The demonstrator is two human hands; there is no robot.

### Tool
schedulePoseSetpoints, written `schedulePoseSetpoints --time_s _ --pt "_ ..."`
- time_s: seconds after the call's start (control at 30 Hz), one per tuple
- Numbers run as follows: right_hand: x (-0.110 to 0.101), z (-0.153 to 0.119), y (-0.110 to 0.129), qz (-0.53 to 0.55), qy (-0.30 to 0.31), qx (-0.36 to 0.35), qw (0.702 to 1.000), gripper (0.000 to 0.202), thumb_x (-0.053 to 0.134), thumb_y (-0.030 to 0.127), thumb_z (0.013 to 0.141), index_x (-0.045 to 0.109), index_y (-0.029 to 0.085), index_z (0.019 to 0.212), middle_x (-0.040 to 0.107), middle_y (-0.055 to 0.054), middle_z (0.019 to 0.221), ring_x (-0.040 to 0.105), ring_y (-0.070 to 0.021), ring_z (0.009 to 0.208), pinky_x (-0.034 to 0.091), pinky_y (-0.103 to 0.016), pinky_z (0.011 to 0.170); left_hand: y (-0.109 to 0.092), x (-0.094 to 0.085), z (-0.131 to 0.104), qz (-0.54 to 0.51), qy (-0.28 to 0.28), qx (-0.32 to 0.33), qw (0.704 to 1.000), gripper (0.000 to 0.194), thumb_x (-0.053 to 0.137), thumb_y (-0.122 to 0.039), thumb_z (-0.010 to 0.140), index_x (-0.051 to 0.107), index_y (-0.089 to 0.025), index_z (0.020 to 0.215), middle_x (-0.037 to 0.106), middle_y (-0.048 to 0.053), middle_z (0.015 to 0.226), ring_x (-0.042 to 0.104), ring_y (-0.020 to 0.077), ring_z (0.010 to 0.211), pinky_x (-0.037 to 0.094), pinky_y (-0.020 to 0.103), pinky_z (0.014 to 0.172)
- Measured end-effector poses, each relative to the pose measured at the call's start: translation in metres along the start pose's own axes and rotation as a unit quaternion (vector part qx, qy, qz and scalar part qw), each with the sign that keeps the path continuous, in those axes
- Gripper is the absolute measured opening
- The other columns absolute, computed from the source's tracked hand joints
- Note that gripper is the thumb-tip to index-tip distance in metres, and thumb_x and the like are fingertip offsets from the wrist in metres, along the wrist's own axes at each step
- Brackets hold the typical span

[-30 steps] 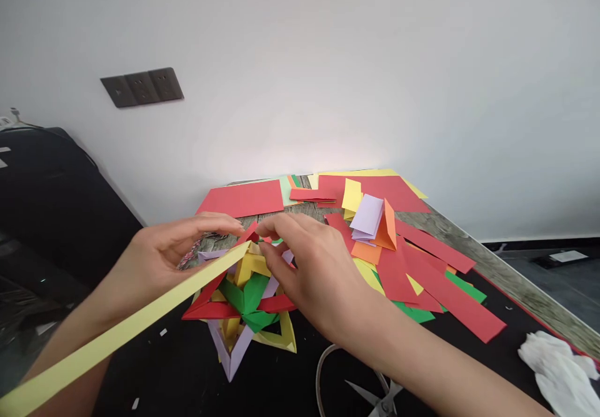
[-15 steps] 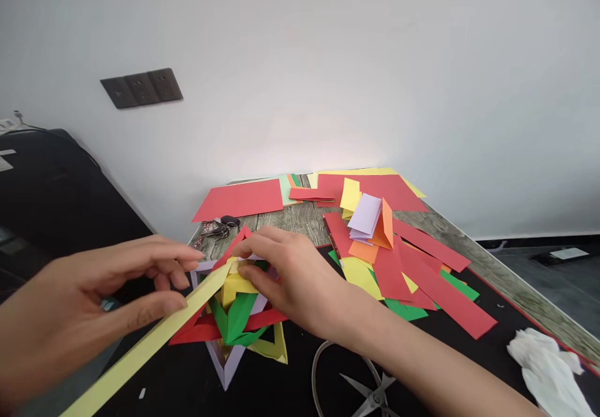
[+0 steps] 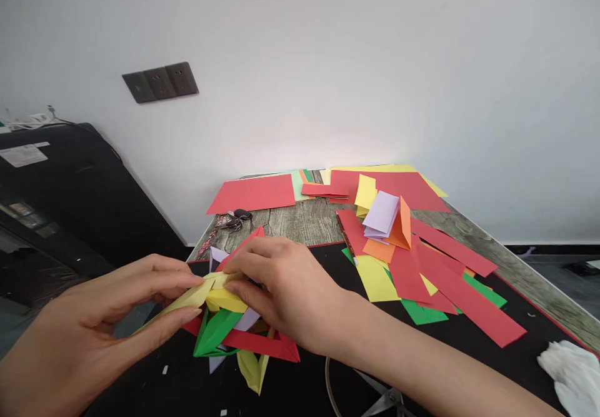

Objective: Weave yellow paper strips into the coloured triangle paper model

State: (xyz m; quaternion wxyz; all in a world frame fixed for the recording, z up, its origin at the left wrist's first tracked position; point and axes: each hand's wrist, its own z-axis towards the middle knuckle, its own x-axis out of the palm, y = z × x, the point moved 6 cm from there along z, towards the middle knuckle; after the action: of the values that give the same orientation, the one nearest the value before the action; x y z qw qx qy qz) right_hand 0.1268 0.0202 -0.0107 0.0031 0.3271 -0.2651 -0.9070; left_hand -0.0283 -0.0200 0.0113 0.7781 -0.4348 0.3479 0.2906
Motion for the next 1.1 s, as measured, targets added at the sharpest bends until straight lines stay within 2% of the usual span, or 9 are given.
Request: schedulePoseSetpoints --time_s 0.2,0.33,0.5,0.67,0.83,0.97,1.1 --pt "0.012 0.002 0.001 -0.020 -0.047 0.035 0.998 0.013 0.058 0.012 0.090 0.070 0.013 0.093 0.069 -0.005 0.086 0.061 -0.0135 0.076 0.047 -0.025 0.066 0.004 0.000 -0.014 -0.017 -0.058 -0.008 0.998 0.007 0.065 -0.027 0.085 0.069 -0.032 0.090 0.065 -0.006 0.090 0.062 0.0075 0.072 0.047 0.011 0.061" --pt "0.017 0.002 0.002 0.014 -0.070 0.036 0.997 0.016 0.057 0.013 0.091 0.073 0.013 0.092 0.070 -0.006 0.086 0.063 -0.0134 0.077 0.049 -0.025 0.068 0.010 0.001 -0.016 -0.042 -0.097 -0.035 0.994 0.006 0.067 -0.028 0.084 0.070 -0.033 0.085 0.066 -0.009 0.086 0.062 0.0048 0.070 0.046 0.007 0.061" --pt "0.020 0.003 0.000 0.026 -0.082 0.051 0.995 0.020 0.056 0.013 0.091 0.075 0.013 0.093 0.072 -0.007 0.089 0.064 -0.0133 0.079 0.050 -0.025 0.069 0.018 0.002 -0.018 -0.076 -0.137 -0.075 0.985 0.005 0.071 -0.029 0.081 0.074 -0.034 0.082 0.069 -0.009 0.084 0.062 0.0055 0.068 0.048 0.008 0.058" --pt "0.019 0.005 0.001 0.010 -0.078 0.067 0.995 0.019 0.059 0.013 0.089 0.073 0.016 0.102 0.071 -0.005 0.089 0.063 -0.0142 0.076 0.049 -0.026 0.065 0.023 0.001 -0.020 -0.101 -0.172 -0.108 0.974 0.005 0.073 -0.030 0.079 0.076 -0.031 0.075 0.070 -0.006 0.085 0.064 0.0090 0.072 0.050 0.010 0.058" --pt "0.018 0.008 0.012 -0.086 -0.034 0.054 0.994 0.018 0.056 0.006 0.087 0.068 0.012 0.098 0.067 -0.004 0.081 0.057 -0.0149 0.067 0.043 -0.027 0.058 0.029 0.002 -0.019 -0.136 -0.168 -0.149 0.965 0.004 0.074 -0.032 0.077 0.077 -0.029 0.076 0.071 -0.004 0.087 0.066 0.0126 0.078 0.053 0.015 0.064" --pt "0.025 0.010 0.025 -0.216 0.024 0.025 0.976 0.015 0.050 0.004 0.088 0.063 0.012 0.086 0.062 -0.005 0.076 0.051 -0.0166 0.062 0.037 -0.029 0.052 0.030 0.004 -0.019 -0.146 -0.168 -0.149 0.963 0.004 0.073 -0.031 0.078 0.076 -0.029 0.075 0.071 -0.004 0.087 0.065 0.0124 0.080 0.052 0.015 0.067" --pt "0.032 0.010 0.030 -0.245 0.036 0.012 0.969 0.008 0.055 0.006 0.086 0.062 0.010 0.088 0.062 -0.007 0.078 0.053 -0.0189 0.065 0.038 -0.030 0.054 0.032 0.006 -0.021 -0.162 -0.175 -0.159 0.958 0.006 0.072 -0.030 0.079 0.075 -0.028 0.075 0.070 -0.004 0.089 0.065 0.0113 0.081 0.052 0.014 0.068"
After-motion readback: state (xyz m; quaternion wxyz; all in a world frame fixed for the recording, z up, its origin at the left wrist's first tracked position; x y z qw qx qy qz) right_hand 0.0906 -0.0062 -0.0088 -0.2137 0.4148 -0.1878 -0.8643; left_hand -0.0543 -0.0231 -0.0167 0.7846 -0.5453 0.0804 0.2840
